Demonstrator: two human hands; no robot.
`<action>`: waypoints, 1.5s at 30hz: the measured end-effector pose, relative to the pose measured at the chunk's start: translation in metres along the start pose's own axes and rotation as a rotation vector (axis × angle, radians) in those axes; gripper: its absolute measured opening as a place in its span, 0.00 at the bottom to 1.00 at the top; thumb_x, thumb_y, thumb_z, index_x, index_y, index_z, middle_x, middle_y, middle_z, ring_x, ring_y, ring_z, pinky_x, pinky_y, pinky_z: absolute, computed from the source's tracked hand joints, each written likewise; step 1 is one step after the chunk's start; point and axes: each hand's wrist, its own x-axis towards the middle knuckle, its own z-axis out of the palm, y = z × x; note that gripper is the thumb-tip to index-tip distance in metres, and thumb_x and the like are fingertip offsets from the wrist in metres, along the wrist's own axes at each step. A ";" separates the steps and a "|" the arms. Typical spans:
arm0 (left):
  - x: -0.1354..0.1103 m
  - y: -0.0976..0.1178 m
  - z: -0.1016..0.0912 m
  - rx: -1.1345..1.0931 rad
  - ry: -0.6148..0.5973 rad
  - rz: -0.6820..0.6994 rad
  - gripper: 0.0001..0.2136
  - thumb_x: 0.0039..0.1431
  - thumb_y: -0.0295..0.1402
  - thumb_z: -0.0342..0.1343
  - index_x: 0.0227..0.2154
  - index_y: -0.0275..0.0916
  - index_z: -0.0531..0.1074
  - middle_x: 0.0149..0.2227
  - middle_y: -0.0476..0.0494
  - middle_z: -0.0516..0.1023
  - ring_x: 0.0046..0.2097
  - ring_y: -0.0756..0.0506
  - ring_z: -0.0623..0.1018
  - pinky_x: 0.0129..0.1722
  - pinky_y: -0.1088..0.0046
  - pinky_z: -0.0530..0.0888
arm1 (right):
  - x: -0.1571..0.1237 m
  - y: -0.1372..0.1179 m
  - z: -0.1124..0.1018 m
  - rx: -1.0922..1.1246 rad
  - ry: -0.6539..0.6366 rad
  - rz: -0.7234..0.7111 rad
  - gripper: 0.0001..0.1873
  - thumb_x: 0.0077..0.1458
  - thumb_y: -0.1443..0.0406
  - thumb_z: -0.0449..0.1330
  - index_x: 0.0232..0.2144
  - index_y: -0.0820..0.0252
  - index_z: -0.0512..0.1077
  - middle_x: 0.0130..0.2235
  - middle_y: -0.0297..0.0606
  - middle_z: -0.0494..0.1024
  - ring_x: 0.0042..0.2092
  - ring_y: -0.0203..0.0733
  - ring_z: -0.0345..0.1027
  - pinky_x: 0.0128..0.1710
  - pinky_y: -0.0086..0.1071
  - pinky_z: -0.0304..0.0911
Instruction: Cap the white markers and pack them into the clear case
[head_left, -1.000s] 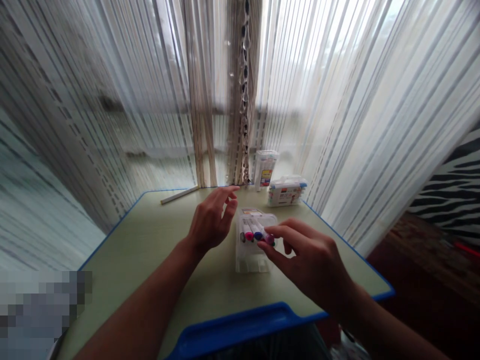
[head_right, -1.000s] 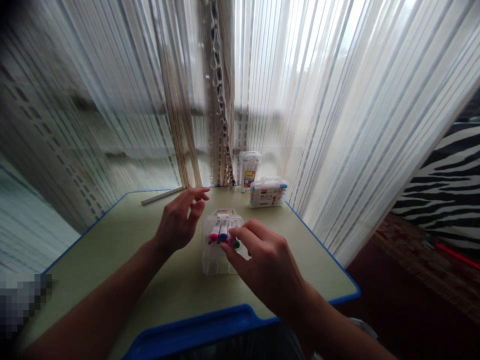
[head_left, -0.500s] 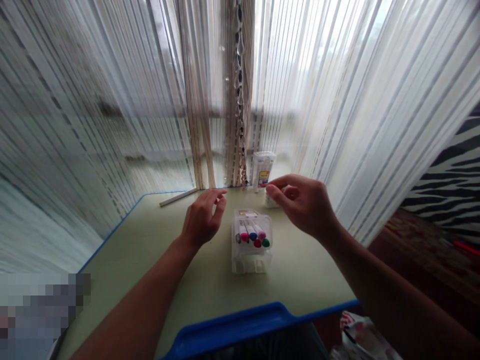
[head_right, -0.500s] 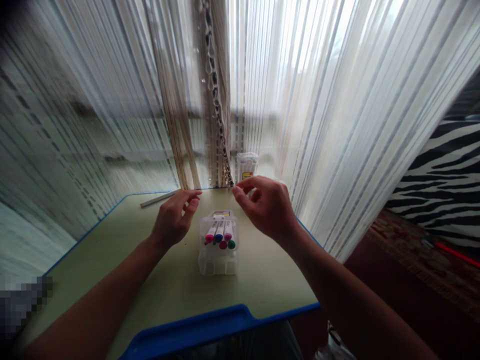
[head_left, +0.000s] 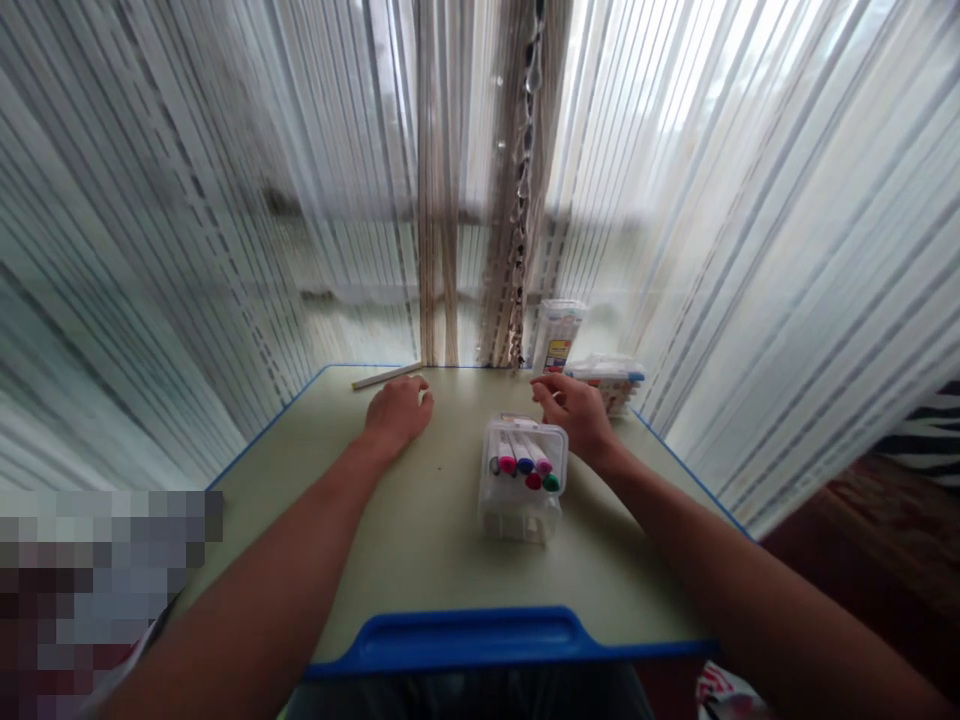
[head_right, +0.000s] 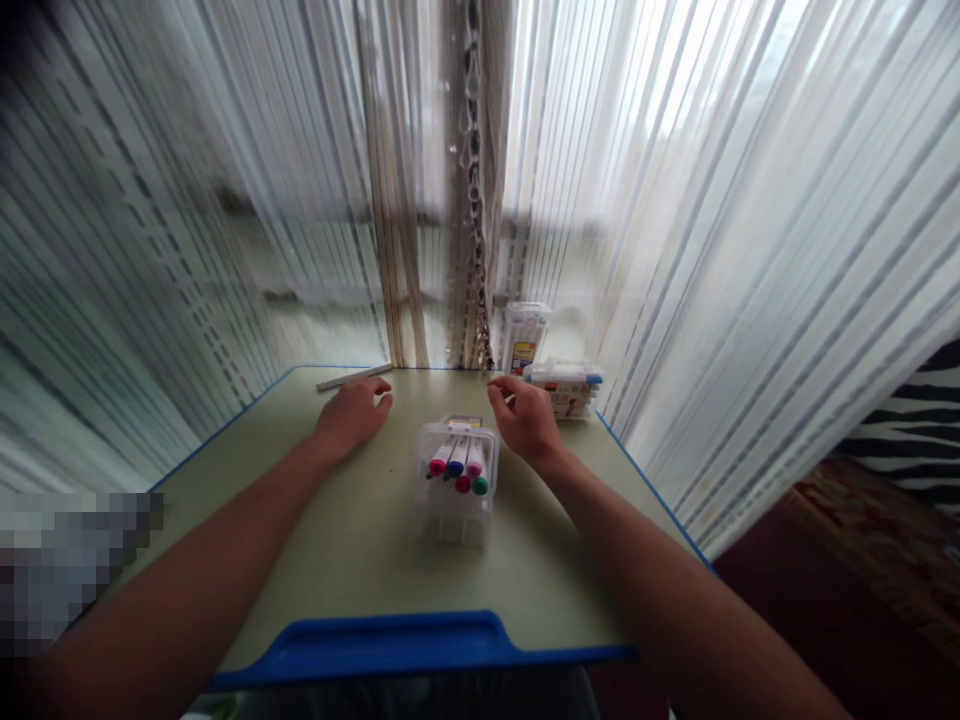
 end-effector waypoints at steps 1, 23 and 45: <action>0.002 -0.004 0.000 0.022 -0.008 -0.036 0.17 0.62 0.33 0.50 0.48 0.34 0.77 0.51 0.33 0.80 0.53 0.36 0.79 0.53 0.61 0.74 | 0.002 0.001 -0.001 0.001 -0.001 0.012 0.13 0.59 0.61 0.56 0.35 0.61 0.78 0.31 0.41 0.83 0.25 0.41 0.74 0.29 0.32 0.66; 0.013 -0.030 0.000 0.211 -0.137 -0.218 0.18 0.66 0.31 0.43 0.51 0.32 0.74 0.56 0.24 0.72 0.59 0.30 0.70 0.56 0.52 0.68 | 0.002 0.009 -0.001 0.058 -0.110 -0.036 0.15 0.58 0.58 0.57 0.37 0.62 0.78 0.31 0.41 0.82 0.24 0.41 0.74 0.28 0.33 0.64; -0.029 0.052 -0.022 -1.007 0.031 0.254 0.15 0.53 0.38 0.68 0.42 0.37 0.80 0.38 0.42 0.84 0.39 0.43 0.83 0.39 0.70 0.78 | 0.007 -0.020 -0.010 0.870 -0.140 0.208 0.20 0.47 0.51 0.72 0.28 0.62 0.76 0.22 0.34 0.77 0.17 0.29 0.61 0.14 0.25 0.55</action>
